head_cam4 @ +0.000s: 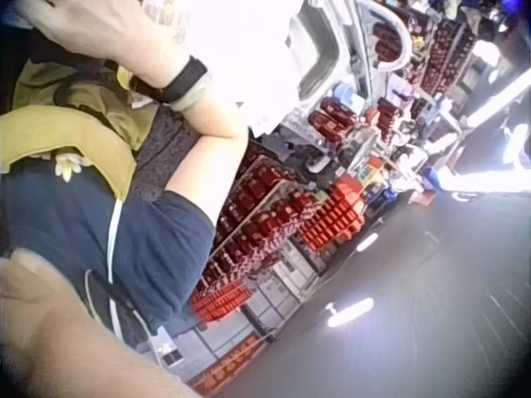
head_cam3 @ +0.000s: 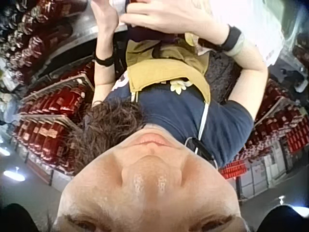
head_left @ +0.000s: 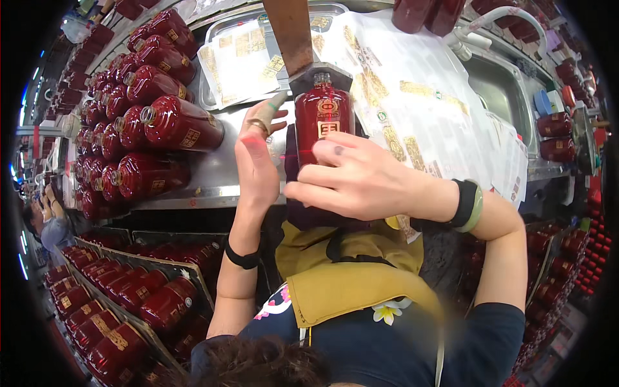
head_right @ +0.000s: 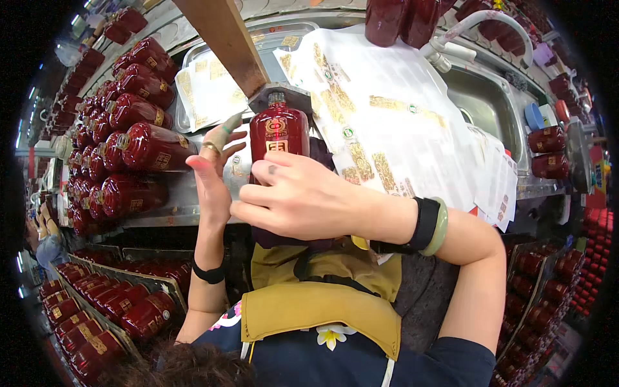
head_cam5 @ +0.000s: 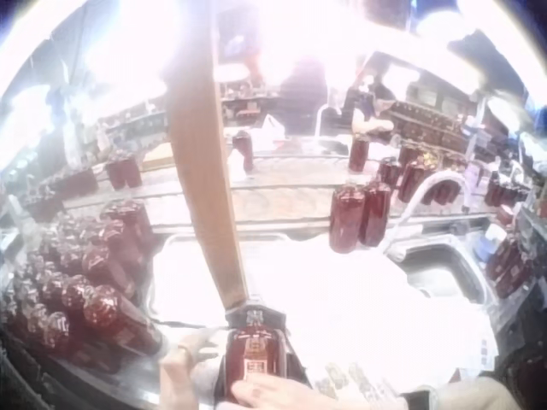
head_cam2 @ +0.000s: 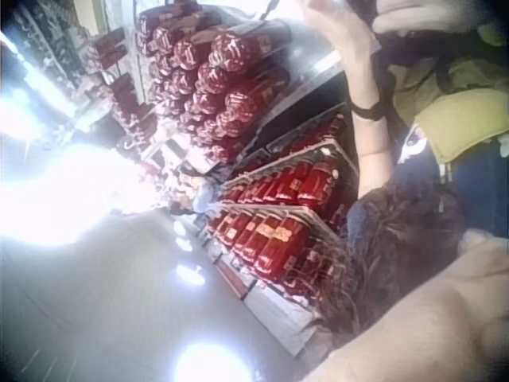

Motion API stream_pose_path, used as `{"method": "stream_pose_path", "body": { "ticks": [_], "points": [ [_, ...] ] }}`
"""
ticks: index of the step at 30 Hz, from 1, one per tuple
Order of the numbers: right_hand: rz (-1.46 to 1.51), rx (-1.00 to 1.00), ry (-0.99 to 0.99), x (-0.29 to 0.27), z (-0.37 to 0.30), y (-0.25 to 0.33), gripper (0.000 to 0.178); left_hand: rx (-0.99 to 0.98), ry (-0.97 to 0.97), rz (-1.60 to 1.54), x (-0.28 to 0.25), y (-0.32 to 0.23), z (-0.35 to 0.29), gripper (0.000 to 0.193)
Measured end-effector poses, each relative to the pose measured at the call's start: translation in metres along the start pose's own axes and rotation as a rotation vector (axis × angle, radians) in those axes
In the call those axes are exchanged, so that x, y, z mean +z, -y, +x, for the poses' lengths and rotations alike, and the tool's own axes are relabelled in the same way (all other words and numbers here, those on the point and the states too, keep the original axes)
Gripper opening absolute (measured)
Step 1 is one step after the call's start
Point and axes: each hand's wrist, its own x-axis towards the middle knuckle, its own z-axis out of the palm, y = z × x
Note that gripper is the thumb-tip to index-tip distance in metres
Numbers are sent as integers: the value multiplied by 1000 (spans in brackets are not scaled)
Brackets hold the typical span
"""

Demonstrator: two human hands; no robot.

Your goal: Applying decorative labels and seals to red liquor bottles at a factory workstation.

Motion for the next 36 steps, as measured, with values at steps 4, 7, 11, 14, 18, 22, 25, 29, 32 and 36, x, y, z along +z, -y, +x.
{"method": "stream_pose_path", "body": {
  "ticks": [4,7,11,14,18,22,25,29,32,36],
  "points": [
    [-115,171,-145,2,32,-56,22,-90,-82,24,-13,-5,-13,116],
    [-332,72,-226,-8,14,-78,18,-104,-103,-2,-14,-6,-18,115],
    [55,-282,-95,3,-25,-9,23,-131,-85,-75,-13,-2,-21,114],
    [217,150,-367,22,-19,-30,34,-175,-57,-78,-8,-6,-24,115],
    [-235,182,-388,14,-37,-58,21,-172,-29,-104,0,-8,-26,115],
    [155,-100,-237,18,-50,2,22,-163,-29,-123,4,-3,-30,111],
    [116,295,-371,4,-61,-37,20,-145,-47,-99,6,-7,-30,108],
    [-94,890,-556,-41,-148,-137,29,-116,-41,-102,7,-12,-28,107],
    [-239,1299,-120,-62,-185,-150,61,-138,-60,-107,1,-5,-28,104],
    [-267,1566,255,-82,-226,-173,77,-120,-69,-91,5,-14,-29,101]
  ]
}}
